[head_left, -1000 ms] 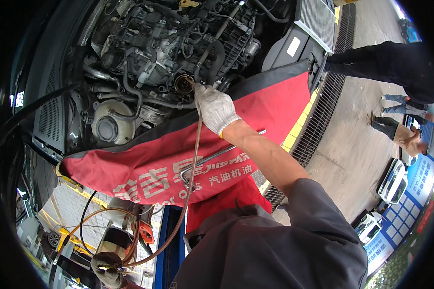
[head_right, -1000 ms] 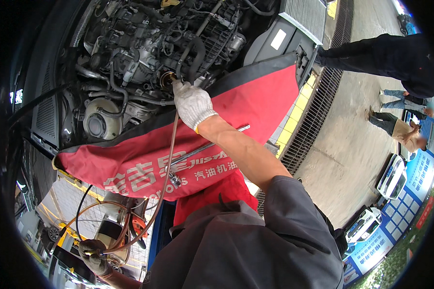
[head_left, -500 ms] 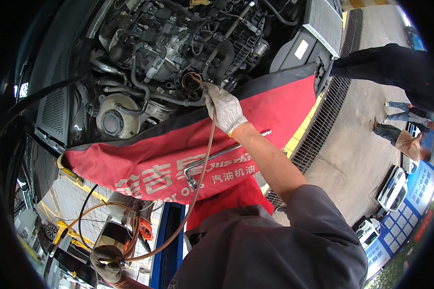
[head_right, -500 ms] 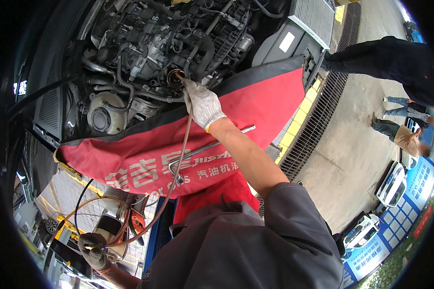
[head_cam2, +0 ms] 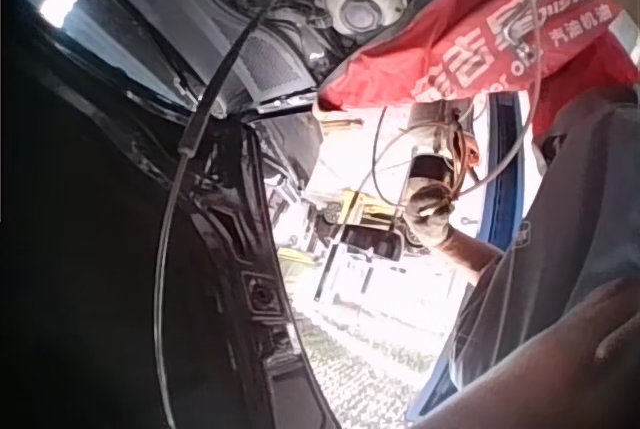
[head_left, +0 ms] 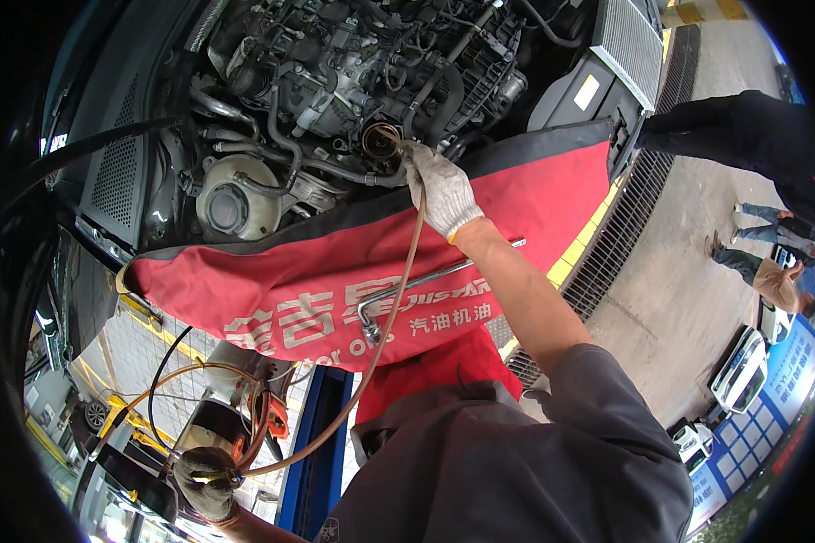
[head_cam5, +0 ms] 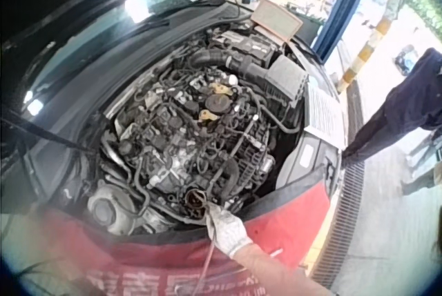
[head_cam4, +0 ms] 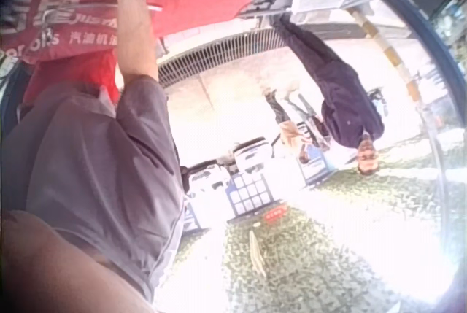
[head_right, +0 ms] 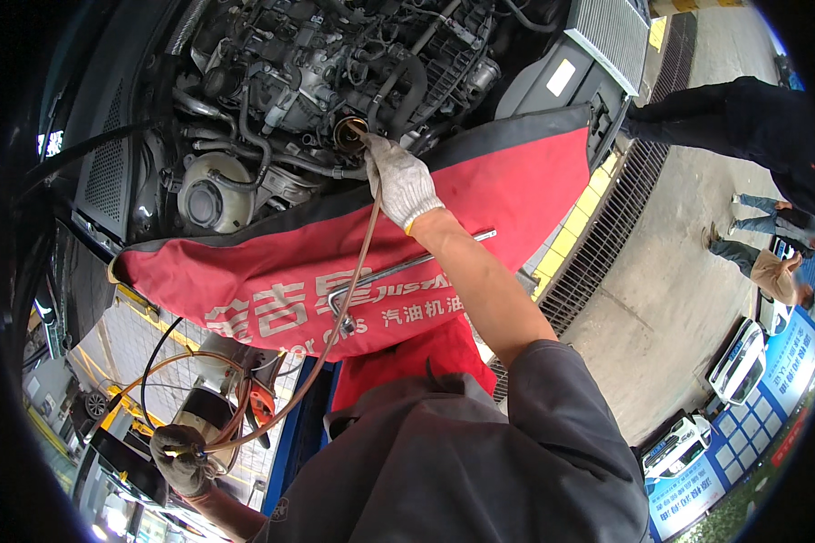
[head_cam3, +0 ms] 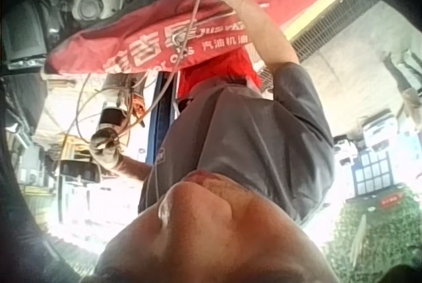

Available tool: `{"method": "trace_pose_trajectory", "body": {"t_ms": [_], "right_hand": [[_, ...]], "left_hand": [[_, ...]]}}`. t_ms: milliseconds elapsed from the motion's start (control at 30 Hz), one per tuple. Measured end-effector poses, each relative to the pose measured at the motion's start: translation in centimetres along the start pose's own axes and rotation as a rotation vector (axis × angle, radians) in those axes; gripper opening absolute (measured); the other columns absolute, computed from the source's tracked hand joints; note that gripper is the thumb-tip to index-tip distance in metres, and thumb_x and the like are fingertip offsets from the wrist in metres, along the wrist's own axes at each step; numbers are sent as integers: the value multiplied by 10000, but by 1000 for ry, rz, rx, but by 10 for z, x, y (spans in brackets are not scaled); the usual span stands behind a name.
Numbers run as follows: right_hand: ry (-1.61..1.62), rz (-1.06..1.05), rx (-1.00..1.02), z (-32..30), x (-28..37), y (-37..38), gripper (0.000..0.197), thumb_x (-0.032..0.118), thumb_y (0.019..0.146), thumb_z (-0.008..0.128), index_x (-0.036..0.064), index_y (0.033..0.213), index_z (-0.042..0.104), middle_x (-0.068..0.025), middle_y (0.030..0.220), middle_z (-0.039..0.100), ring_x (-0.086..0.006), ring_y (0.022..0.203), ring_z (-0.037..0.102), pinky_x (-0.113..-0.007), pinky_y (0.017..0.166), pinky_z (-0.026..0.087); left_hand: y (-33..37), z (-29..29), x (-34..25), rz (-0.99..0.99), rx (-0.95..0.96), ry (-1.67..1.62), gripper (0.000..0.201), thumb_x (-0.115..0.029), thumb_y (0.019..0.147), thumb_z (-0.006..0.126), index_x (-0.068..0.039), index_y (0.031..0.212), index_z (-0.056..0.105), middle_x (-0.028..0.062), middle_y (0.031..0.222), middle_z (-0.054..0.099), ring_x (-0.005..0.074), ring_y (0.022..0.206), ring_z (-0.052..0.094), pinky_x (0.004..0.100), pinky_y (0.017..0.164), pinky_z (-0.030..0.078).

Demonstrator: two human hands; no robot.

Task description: The person works on a car engine with the hood open, using a fluid extraction tool to remove oil from the engine. They insert the tube into the engine, operate the pump, and then remove the tube and cap the opening. The person also wipes the engine area with a cloth.

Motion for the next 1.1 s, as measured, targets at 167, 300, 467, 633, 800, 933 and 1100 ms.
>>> {"method": "trace_pose_trajectory", "body": {"t_ms": [167, 300, 467, 633, 800, 933, 1100], "right_hand": [[-48, 3, -94, -3, 3, 1, 257, 13, 1010, 574, 21, 1258, 644, -175, 979, 721, -328, 862, 739, -388, 739, 595], [448, 198, -22, 3, 13, 1, 251, 104, 1086, 538, -13, 1293, 616, -152, 1044, 735, -188, 819, 767, -309, 663, 651], [789, 363, -33, 1, 26, -5, 287, 137, 1109, 493, -28, 1315, 605, -139, 1023, 734, -173, 756, 752, -307, 642, 651], [754, 370, 22, -10, 31, -19, 242, 128, 1080, 521, -17, 1241, 630, -118, 884, 725, -199, 691, 761, -327, 616, 635], [602, 374, 53, -27, 32, -31, 242, 127, 1073, 528, -16, 1236, 636, -105, 821, 692, -177, 634, 714, -329, 593, 608], [583, 433, 90, -43, 37, -38, 297, 153, 1086, 509, -38, 1284, 620, -130, 882, 734, -184, 660, 744, -318, 596, 628], [512, 478, 123, -50, 38, -38, 281, 136, 1082, 509, -36, 1270, 627, -129, 857, 727, -183, 642, 735, -322, 598, 625]], "left_hand": [[-8, -2, 4, 65, -76, 85, 535, -443, 831, 863, -32, 966, 548, 83, 803, 588, 173, 636, 584, 300, 557, 458], [-10, -1, 7, 57, -33, 37, 549, -466, 848, 845, -32, 987, 541, 75, 803, 570, 172, 633, 574, 302, 557, 450], [-15, -2, 9, 42, 4, -110, 628, -563, 847, 843, -32, 990, 540, 74, 795, 565, 171, 612, 546, 297, 528, 427], [-19, -7, 17, 67, 20, -132, 674, -611, 847, 829, -34, 1013, 521, 67, 779, 556, 164, 587, 522, 295, 501, 408], [-25, -13, 28, 79, 78, -217, 650, -591, 871, 815, -43, 1047, 515, 74, 840, 569, 161, 644, 533, 299, 526, 421], [-34, -18, 30, 61, -28, -263, 564, -510, 901, 813, -65, 1067, 508, 67, 897, 557, 158, 683, 525, 291, 562, 409], [-29, -18, 27, 67, 109, -385, 562, -486, 885, 841, -64, 1059, 514, 48, 839, 532, 147, 662, 500, 289, 552, 383]]}}
Point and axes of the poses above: each hand's wrist, its own y-axis towards the middle knuckle, its own z-axis out of the palm, x = y × z, the point moved 3 cm from there along y, towards the middle knuckle
